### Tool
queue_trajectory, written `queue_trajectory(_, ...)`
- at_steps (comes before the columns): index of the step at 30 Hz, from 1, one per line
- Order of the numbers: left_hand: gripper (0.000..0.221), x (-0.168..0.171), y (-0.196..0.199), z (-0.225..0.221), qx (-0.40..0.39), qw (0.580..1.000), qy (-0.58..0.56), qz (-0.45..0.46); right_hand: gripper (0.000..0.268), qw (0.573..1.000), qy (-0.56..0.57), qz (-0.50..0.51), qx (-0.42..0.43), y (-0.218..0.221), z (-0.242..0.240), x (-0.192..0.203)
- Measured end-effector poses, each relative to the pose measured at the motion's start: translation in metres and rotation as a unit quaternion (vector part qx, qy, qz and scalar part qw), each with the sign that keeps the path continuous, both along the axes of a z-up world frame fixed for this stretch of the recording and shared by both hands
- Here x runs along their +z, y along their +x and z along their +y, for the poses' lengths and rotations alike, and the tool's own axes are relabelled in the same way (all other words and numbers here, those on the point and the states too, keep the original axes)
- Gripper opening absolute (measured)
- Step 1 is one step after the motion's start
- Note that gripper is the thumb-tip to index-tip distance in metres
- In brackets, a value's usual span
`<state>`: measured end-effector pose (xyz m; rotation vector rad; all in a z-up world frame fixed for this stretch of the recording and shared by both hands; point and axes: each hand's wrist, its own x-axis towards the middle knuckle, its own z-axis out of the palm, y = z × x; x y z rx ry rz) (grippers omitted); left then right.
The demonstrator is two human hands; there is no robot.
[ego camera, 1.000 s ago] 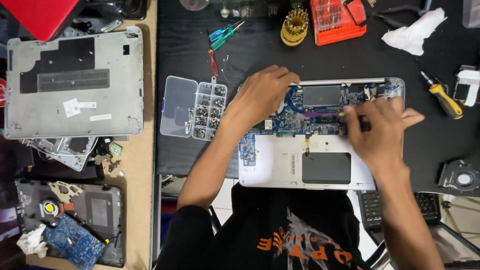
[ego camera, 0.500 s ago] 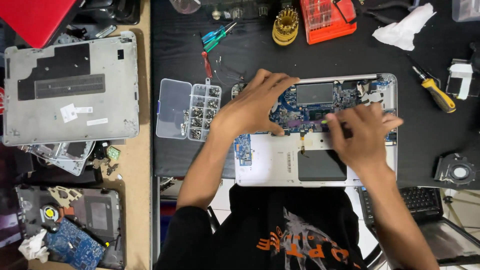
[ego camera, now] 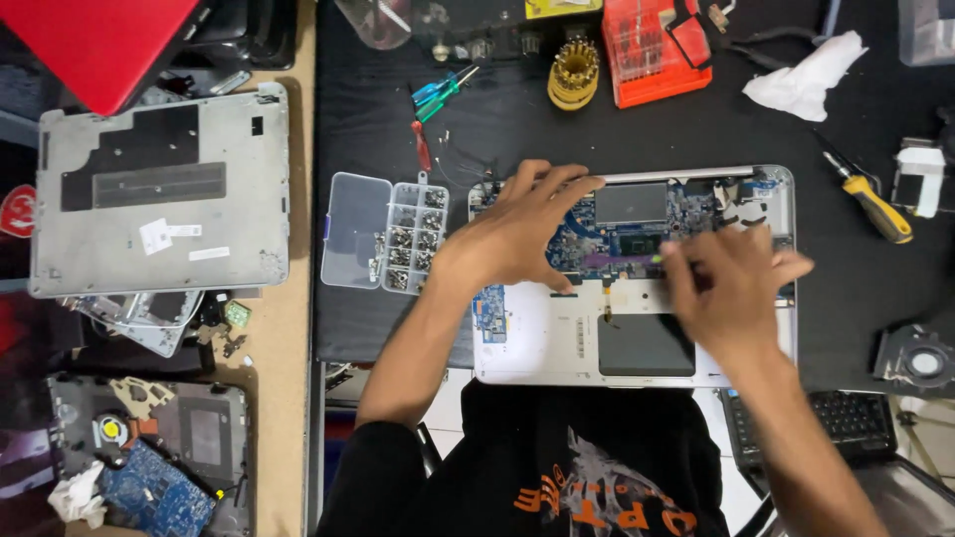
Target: Cleaning a laptop motherboard with a brush and manipulating internal ribbon cables on a repair bench.
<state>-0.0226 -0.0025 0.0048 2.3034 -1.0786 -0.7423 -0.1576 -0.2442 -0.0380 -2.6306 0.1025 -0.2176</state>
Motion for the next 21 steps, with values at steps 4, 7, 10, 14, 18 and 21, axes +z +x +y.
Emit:
queue_trajectory(4,0.117,0.000,0.001,-0.001,-0.004,1.000,-0.007,0.006,0.026,0.990,0.002,-0.107,0.089,-0.014,0.004,-0.014)
queue_trajectory(7,0.118,0.001,0.000,-0.001,0.008,1.000,0.007,0.027,0.021,0.988,0.064,-0.115,0.077,-0.019,-0.014,-0.016)
queue_trajectory(10,0.119,-0.002,-0.001,-0.001,-0.005,1.000,-0.004,0.016,0.032,0.997,0.008,-0.073,0.001,-0.019,-0.010,-0.011)
queue_trajectory(14,0.117,0.001,-0.002,-0.001,0.007,1.000,-0.005,0.026,0.023,0.987,0.000,-0.126,0.095,-0.010,0.001,-0.003)
queue_trajectory(18,0.115,-0.006,-0.002,0.003,0.005,0.999,-0.037,0.023,0.019,0.998,-0.054,-0.037,0.021,-0.013,-0.040,-0.002)
queue_trajectory(21,0.119,-0.002,-0.002,0.000,0.004,1.000,-0.015,0.016,0.031,0.999,-0.039,0.031,0.018,-0.011,-0.024,0.007)
